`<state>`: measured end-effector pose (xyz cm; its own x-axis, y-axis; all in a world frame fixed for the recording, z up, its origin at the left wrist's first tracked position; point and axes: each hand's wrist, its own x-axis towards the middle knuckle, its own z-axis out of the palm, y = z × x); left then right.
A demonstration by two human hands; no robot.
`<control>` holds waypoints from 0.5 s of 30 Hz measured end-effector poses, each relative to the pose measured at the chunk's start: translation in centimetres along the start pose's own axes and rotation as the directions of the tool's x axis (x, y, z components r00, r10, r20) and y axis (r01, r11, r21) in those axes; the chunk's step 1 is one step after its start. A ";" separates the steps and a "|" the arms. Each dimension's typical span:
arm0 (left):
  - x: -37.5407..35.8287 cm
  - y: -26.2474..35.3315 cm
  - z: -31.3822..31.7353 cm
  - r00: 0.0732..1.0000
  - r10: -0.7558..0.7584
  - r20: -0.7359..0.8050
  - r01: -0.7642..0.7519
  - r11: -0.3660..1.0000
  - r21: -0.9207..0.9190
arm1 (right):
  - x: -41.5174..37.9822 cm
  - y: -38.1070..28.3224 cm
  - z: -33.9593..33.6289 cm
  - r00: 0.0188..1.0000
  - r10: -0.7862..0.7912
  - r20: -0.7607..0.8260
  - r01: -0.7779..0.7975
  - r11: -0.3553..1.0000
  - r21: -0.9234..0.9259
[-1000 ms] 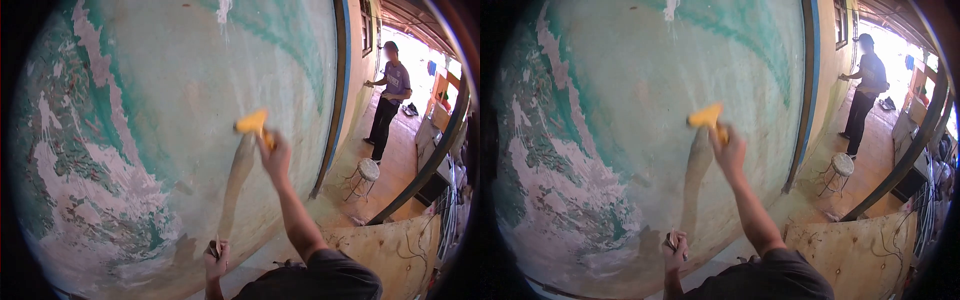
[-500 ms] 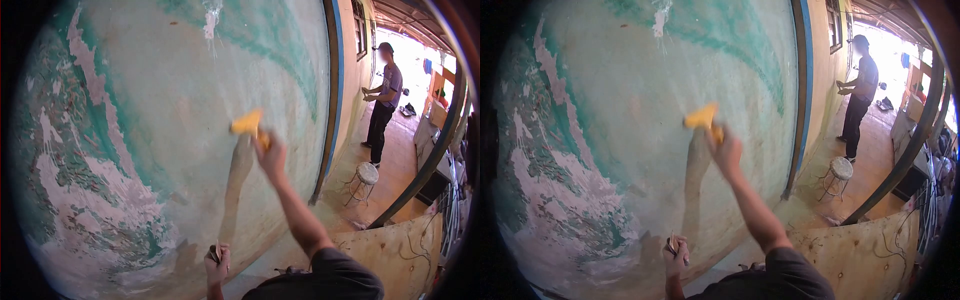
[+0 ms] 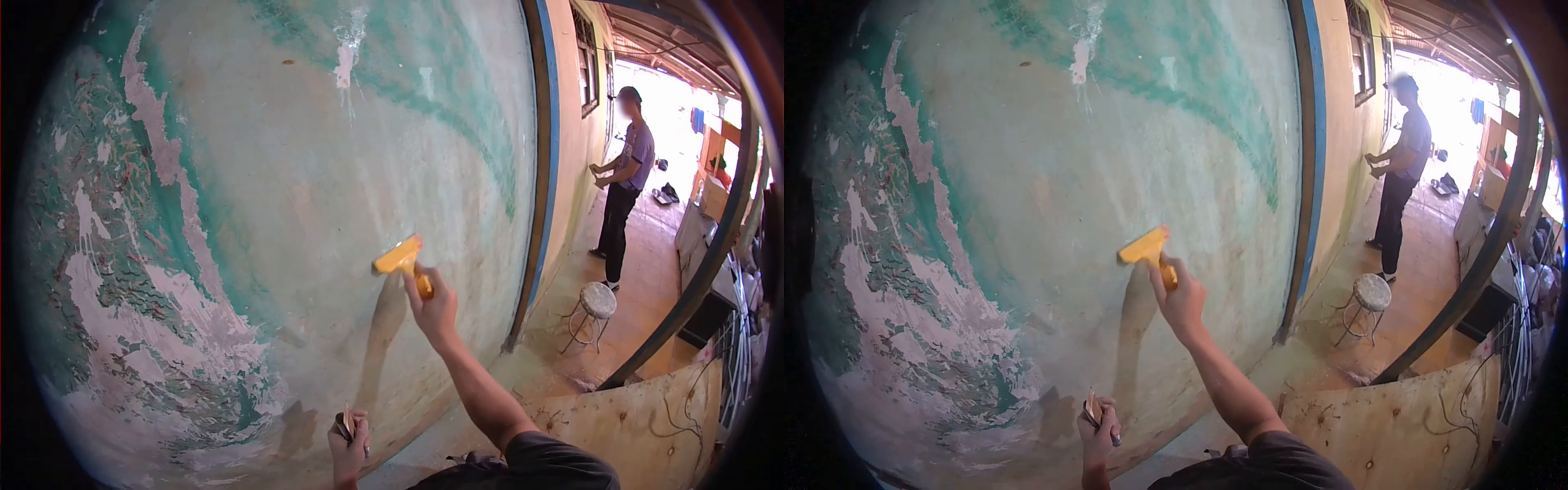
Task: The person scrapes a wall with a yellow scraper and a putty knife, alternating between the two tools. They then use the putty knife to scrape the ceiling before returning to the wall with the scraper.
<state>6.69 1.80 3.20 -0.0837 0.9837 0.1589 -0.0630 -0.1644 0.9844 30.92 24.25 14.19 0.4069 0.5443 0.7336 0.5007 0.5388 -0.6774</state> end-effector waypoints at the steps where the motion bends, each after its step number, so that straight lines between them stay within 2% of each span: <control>1: 0.2 0.2 -0.4 1.000 0.011 -0.024 -0.010 0.999 0.034 | 1.0 -0.9 0.2 0.999 0.003 -0.049 -0.002 1.000 0.025; 2: 0.4 0.4 -1.0 0.999 0.026 -0.020 -0.025 0.999 0.042 | 6.2 -0.7 0.3 0.986 -0.082 -0.146 0.082 0.997 -0.003; 3: 0.1 0.6 -1.5 0.999 0.011 -0.048 -0.008 0.999 0.052 | 13.1 -2.6 -0.5 0.981 -0.092 -0.170 0.070 0.989 -0.132; 4: 0.0 0.7 -1.6 0.997 -0.002 -0.075 0.006 0.999 0.052 | 20.8 -4.2 -0.6 0.894 -0.301 -0.331 0.245 0.948 -0.202; 5: 0.3 1.3 -1.1 0.986 -0.026 -0.167 0.030 0.999 0.018 | 29.1 -5.7 -1.1 0.877 -0.313 -0.363 0.237 0.942 -0.239; 6: 0.6 1.4 -1.1 0.984 -0.032 -0.173 0.034 0.999 0.013 | 35.9 -8.0 -3.0 0.866 -0.364 -0.343 0.275 0.919 -0.283; 7: 1.1 1.4 -1.2 0.989 0.016 -0.145 -0.007 0.998 0.060 | 40.6 -11.1 -5.7 0.957 -0.238 -0.168 0.179 0.935 -0.306; 8: 1.5 1.5 -1.6 0.992 0.060 -0.107 -0.047 0.992 0.117 | 50.2 -8.4 -7.5 0.884 -0.343 0.316 0.455 0.484 -0.747; 9: 1.9 1.7 -1.6 0.993 0.083 -0.084 -0.075 0.993 0.089 | 50.0 -6.4 -7.2 0.891 -0.331 0.312 0.445 0.488 -0.751; 10: 1.8 2.2 -1.5 0.994 0.073 -0.077 -0.066 0.994 0.091 | 49.2 -5.4 -7.2 0.884 -0.440 0.158 0.449 0.705 -0.549; 11: 2.2 2.6 -1.3 0.993 0.090 -0.070 -0.084 0.993 0.085 | 49.2 -5.3 -7.4 0.864 -0.502 -0.028 0.474 0.832 -0.289; 12: 2.1 2.7 -0.9 0.992 0.103 -0.068 -0.097 0.992 0.076 | 40.8 -8.2 -7.6 0.896 -0.434 -0.092 0.385 0.864 -0.323; 13: 1.3 2.6 -0.6 0.994 0.088 -0.070 -0.083 0.994 0.074 | 36.0 -7.7 -7.5 0.981 -0.184 -0.064 0.164 0.958 -0.237; 14: 0.8 2.6 -0.4 0.994 0.089 -0.063 -0.085 0.995 0.061 | 32.1 -4.4 -6.5 0.968 -0.241 -0.064 0.222 0.950 -0.218; 15: 0.9 2.6 -0.1 0.993 0.102 -0.054 -0.100 0.994 0.046 | 26.8 -0.1 -4.2 0.938 -0.315 -0.144 0.297 0.946 -0.133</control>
<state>6.34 2.26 5.93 -0.1437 0.9564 0.2541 -0.0083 -0.2580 0.9661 44.99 36.09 34.12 0.3339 0.2489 0.9092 0.6959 0.5855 -0.4158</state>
